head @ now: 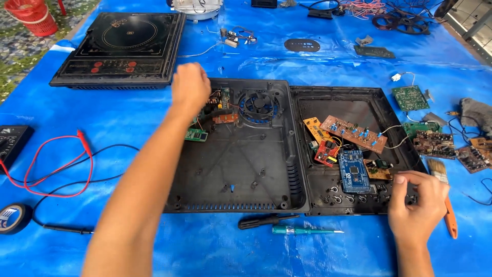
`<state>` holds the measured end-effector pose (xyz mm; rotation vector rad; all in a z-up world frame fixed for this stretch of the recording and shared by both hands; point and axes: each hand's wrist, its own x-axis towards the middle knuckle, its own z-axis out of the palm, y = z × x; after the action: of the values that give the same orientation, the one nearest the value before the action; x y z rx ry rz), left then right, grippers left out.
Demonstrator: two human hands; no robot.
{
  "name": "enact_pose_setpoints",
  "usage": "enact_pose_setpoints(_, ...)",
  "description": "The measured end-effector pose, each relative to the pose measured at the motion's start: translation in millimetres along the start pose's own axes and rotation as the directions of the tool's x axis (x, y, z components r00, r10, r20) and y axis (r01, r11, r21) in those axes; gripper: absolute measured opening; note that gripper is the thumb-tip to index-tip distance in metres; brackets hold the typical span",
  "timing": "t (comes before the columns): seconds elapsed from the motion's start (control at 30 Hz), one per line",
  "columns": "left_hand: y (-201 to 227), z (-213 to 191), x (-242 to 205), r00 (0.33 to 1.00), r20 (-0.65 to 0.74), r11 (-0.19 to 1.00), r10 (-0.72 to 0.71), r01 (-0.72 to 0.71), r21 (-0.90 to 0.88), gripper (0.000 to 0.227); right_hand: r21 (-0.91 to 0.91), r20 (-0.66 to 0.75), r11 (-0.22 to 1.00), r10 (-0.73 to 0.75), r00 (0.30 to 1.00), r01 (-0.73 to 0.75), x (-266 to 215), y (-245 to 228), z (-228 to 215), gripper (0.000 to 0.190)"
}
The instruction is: Disassembling an induction cooker to remove the internal cooling fan using a screwdriver.
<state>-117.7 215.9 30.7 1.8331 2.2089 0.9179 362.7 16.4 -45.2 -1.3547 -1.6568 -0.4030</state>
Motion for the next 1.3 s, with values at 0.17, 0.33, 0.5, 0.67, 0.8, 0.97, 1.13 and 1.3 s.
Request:
enact_pose_setpoints(0.17, 9.5, -35.0, -2.4, 0.989, 0.149, 0.996, -0.008, -0.005, 0.091, 0.045, 0.056, -0.021, 0.998, 0.039, 0.999, -0.038, 1.2, -5.7, 3.7, 0.022)
enact_pose_setpoints(0.33, -1.8, 34.6, 4.0, 0.965, 0.239, 0.927, -0.112, 0.015, 0.374, 0.078, 0.045, -0.033, 0.998, 0.049, 0.998, -0.047, -3.0, 2.1, 5.5, 0.018)
enact_pose_setpoints(0.5, -6.6, 54.8, 9.2, 0.972, 0.166, 0.895, -0.164, 0.076, 0.439, 0.057, 0.022, 0.014, 0.994, 0.103, 0.995, -0.103, -7.7, 7.5, 11.6, 0.016)
enact_pose_setpoints(0.67, -5.5, 38.7, 13.9, 0.986, 0.135, 0.919, -0.098, 0.037, 0.393, 0.058, 0.026, 0.015, 0.992, 0.126, 0.992, -0.126, -8.5, 12.7, 12.6, 0.018)
enact_pose_setpoints(0.8, -12.6, 34.6, 23.9, 0.994, 0.08, 0.909, -0.071, 0.031, 0.417, 0.059, 0.046, -0.007, 0.988, 0.151, 0.988, -0.151, -10.0, 12.7, 11.7, 0.021)
enact_pose_setpoints(0.97, -13.5, 26.8, 12.9, 0.992, 0.096, 0.932, -0.087, 0.047, 0.359, 0.058, 0.056, -0.02, 0.987, 0.15, 0.988, -0.149, -11.7, 15.4, 12.9, 0.019)
enact_pose_setpoints(1.13, -15.1, 32.7, 6.0, 0.989, 0.122, 0.938, -0.079, 0.033, 0.344, 0.057, 0.032, -0.044, 0.997, 0.069, 0.997, -0.068, -2.9, -11.2, 7.8, 0.02)
enact_pose_setpoints(1.3, -22.1, 45.7, 6.6, 0.985, 0.138, 0.951, -0.106, 0.06, 0.304, 0.052, 0.275, 0.334, 0.955, -0.204, 0.92, 0.112, 41.4, -118.5, 6.8, 0.038)
